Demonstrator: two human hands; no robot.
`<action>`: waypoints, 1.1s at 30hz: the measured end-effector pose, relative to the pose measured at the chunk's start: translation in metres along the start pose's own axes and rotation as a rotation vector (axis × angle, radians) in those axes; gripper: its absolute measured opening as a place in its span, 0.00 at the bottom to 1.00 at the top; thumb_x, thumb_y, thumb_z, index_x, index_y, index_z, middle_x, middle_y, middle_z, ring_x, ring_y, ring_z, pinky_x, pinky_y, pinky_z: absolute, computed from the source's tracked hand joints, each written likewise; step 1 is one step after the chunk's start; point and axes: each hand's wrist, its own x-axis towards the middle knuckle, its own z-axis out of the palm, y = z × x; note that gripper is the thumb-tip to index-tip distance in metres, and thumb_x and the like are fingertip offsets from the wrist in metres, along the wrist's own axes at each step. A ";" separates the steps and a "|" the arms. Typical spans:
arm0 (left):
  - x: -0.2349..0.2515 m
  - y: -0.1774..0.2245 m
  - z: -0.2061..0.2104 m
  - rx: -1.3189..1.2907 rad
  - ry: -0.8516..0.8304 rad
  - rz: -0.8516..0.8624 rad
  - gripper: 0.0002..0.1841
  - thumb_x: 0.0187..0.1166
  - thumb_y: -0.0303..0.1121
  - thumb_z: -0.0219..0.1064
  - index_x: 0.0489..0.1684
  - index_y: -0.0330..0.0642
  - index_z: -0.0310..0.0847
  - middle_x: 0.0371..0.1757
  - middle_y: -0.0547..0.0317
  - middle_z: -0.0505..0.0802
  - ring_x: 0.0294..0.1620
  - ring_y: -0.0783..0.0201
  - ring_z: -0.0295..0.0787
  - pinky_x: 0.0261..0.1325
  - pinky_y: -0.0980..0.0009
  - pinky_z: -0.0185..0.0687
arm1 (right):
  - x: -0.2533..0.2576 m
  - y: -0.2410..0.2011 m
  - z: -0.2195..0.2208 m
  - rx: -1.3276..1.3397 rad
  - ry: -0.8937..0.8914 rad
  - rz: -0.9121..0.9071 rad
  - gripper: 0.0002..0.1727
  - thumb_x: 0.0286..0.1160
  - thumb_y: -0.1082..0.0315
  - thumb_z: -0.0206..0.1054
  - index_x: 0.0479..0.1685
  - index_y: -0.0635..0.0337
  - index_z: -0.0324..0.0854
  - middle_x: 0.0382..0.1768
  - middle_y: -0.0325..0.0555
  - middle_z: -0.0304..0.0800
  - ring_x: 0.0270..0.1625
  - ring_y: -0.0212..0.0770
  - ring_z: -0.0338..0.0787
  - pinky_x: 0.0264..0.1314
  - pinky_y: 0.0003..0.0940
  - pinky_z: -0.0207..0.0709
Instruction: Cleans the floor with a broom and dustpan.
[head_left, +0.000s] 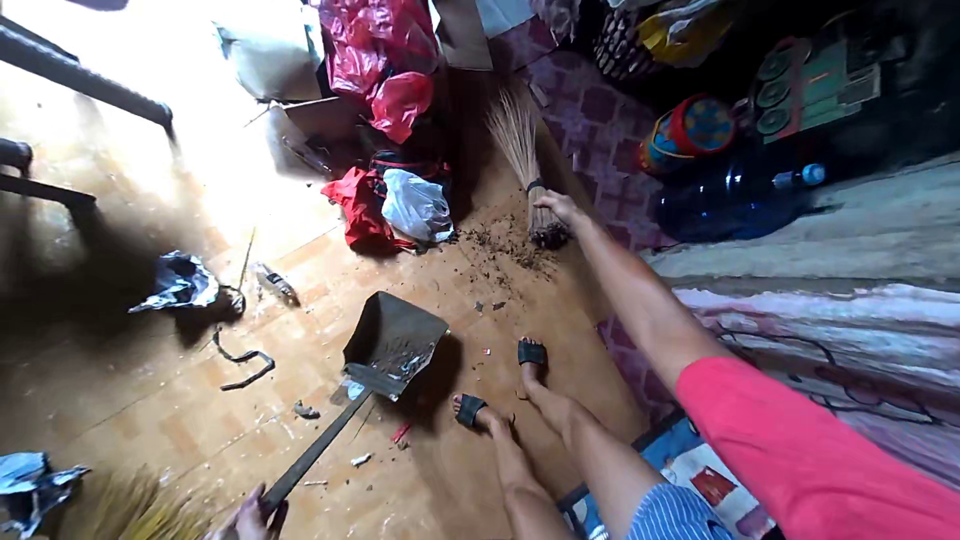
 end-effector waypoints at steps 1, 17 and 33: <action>0.001 0.003 0.022 -0.006 0.009 -0.004 0.18 0.85 0.35 0.62 0.64 0.30 0.72 0.52 0.53 0.88 0.49 0.65 0.88 0.47 0.64 0.88 | 0.005 0.007 0.014 0.010 -0.016 0.011 0.35 0.82 0.61 0.68 0.87 0.65 0.64 0.83 0.65 0.70 0.86 0.59 0.69 0.87 0.59 0.61; 0.001 0.082 0.185 0.214 0.061 0.048 0.27 0.78 0.34 0.71 0.68 0.22 0.72 0.53 0.38 0.88 0.47 0.59 0.87 0.54 0.62 0.83 | -0.308 0.147 -0.073 -0.104 -0.564 0.198 0.45 0.74 0.62 0.71 0.94 0.55 0.55 0.84 0.56 0.72 0.82 0.44 0.78 0.86 0.43 0.69; 0.005 0.112 0.178 0.564 -0.169 0.363 0.21 0.84 0.38 0.62 0.55 0.22 0.84 0.51 0.27 0.91 0.58 0.37 0.88 0.67 0.42 0.74 | -0.154 0.130 0.035 0.022 -0.024 0.133 0.27 0.81 0.64 0.67 0.77 0.68 0.74 0.70 0.66 0.82 0.73 0.59 0.81 0.78 0.57 0.72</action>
